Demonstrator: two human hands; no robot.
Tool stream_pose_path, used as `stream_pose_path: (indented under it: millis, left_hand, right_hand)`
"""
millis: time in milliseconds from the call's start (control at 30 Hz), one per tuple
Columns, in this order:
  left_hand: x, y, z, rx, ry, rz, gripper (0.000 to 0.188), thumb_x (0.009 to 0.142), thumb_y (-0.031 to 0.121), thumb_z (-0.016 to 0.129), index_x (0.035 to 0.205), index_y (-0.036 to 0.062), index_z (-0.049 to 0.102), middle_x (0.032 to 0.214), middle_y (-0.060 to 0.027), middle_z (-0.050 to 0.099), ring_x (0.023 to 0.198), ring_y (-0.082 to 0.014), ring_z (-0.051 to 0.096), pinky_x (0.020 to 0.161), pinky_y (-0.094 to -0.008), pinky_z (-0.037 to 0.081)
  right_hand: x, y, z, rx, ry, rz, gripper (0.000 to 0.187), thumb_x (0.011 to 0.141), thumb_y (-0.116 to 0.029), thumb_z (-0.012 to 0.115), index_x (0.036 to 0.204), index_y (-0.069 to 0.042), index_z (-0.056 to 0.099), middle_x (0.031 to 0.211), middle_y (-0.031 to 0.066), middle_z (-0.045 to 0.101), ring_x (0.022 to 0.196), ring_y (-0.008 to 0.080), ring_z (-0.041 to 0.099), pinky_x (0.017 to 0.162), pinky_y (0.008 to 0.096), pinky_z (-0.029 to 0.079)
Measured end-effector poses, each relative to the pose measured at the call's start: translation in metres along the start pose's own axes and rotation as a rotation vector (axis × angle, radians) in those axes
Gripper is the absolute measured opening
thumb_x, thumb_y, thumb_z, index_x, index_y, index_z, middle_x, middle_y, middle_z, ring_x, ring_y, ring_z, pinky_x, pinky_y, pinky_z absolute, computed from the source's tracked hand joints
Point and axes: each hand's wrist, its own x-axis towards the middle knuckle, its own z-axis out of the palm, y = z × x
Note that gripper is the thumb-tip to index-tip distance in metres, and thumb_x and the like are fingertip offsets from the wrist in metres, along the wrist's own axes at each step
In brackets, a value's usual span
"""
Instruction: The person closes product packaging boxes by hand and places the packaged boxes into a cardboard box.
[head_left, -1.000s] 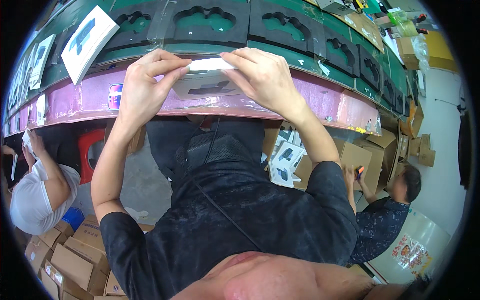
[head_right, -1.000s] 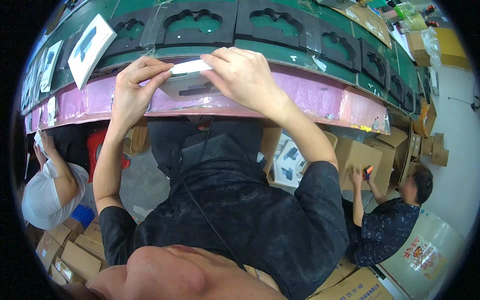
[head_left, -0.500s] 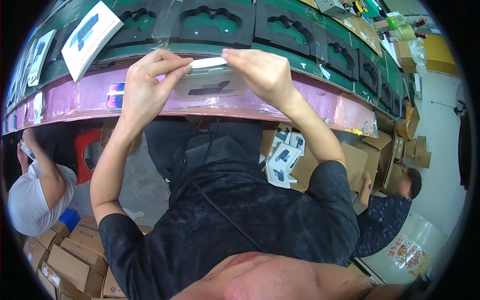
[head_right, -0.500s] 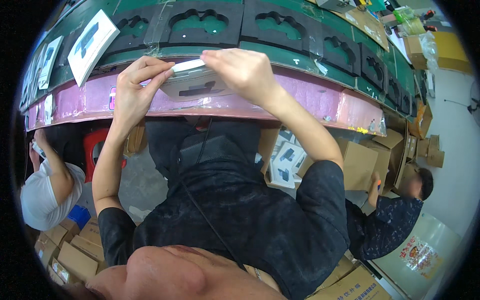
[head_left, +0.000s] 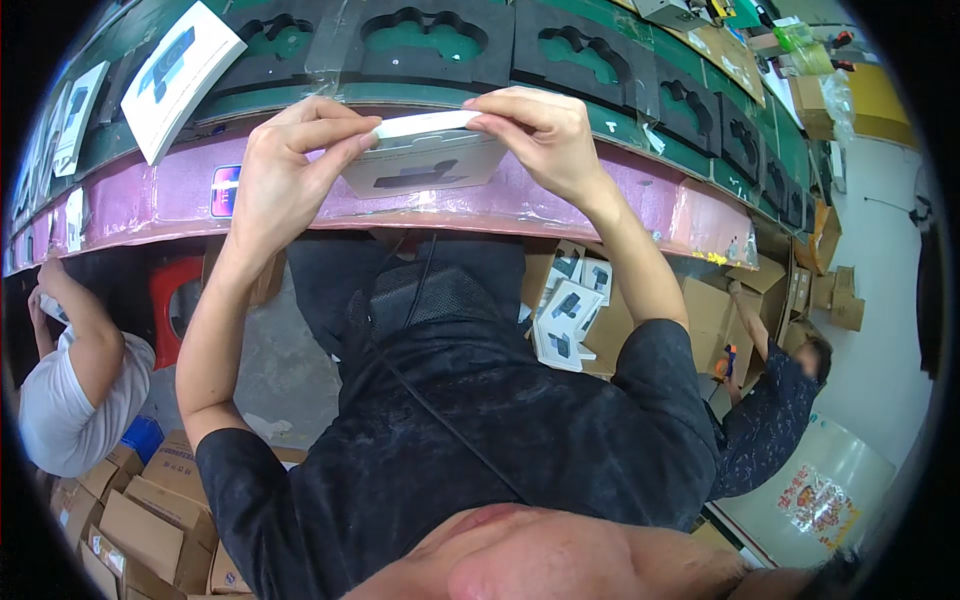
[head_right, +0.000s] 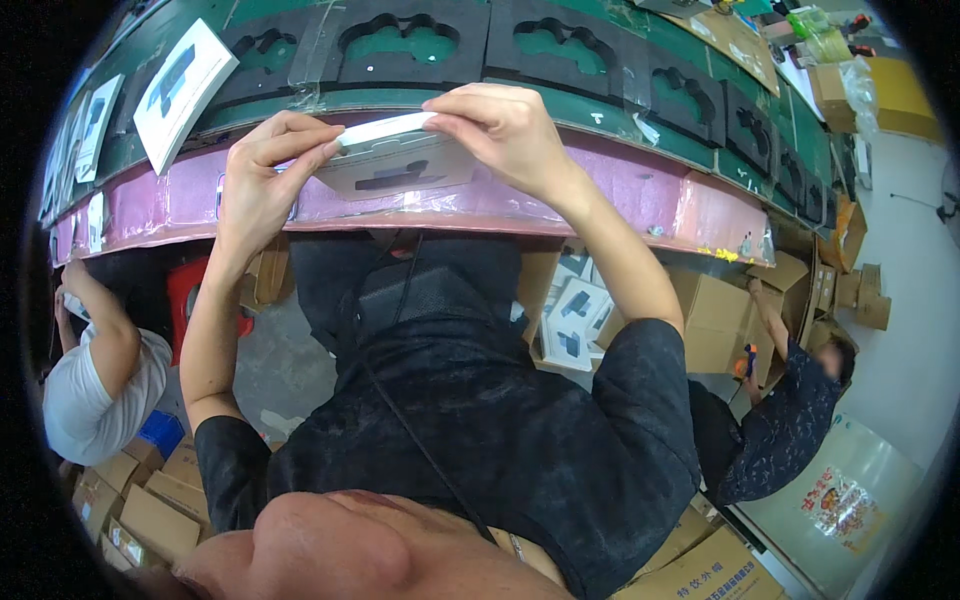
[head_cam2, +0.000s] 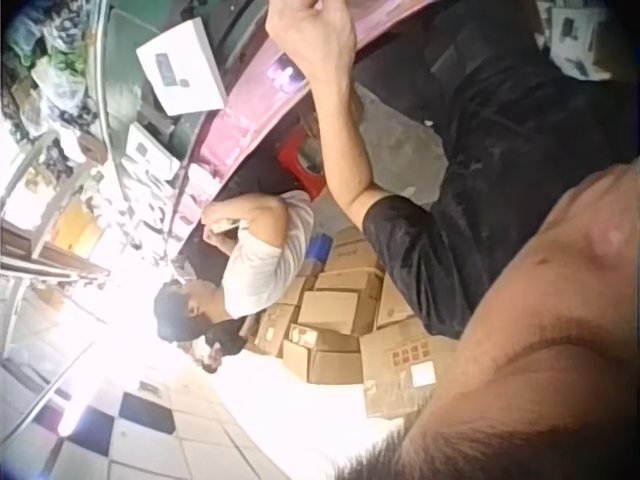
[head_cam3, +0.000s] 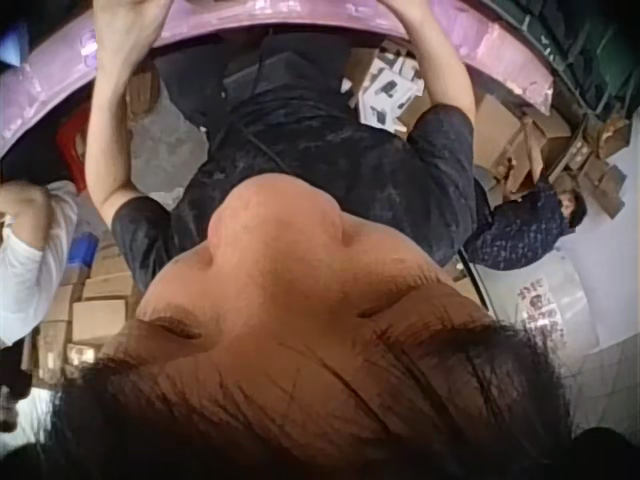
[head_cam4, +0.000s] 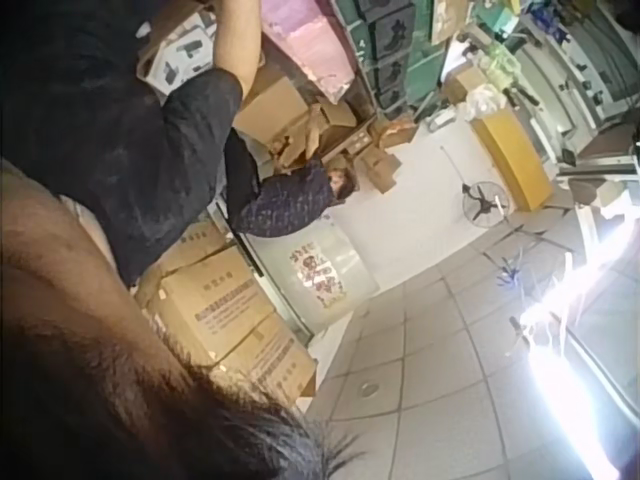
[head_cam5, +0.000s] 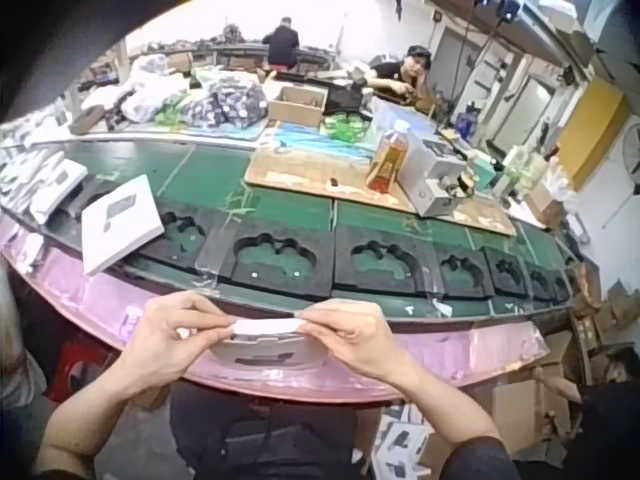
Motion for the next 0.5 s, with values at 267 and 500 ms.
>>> stream_pose_path:
  millis: [267,500]
  left_hand:
    - [-0.008,0.0,-0.004,-0.041,-0.062,-0.009,0.021,0.093,0.007,0.077,0.113,0.0015,0.082,0.104,-0.0117,0.077,0.097,-0.0228,0.073,0.087,-0.0343,0.056]
    - [-0.02,-0.016,-0.01,-0.17,-0.077,-0.006,0.029,0.096,0.008,0.075,0.124,0.0022,0.078,0.118,-0.0139,0.078,0.109,-0.0241,0.073,0.097,-0.0354,0.055]
  right_hand:
    - [-0.028,-0.004,0.013,0.197,0.151,0.133,0.018,0.093,0.001,0.077,0.11,0.0,0.082,0.113,0.0138,0.081,0.106,0.0235,0.077,0.095,0.0344,0.059]
    - [-0.026,0.003,0.008,0.137,0.148,0.062,0.019,0.09,0.001,0.079,0.109,0.0,0.083,0.109,0.015,0.082,0.098,0.0244,0.079,0.088,0.0322,0.061]
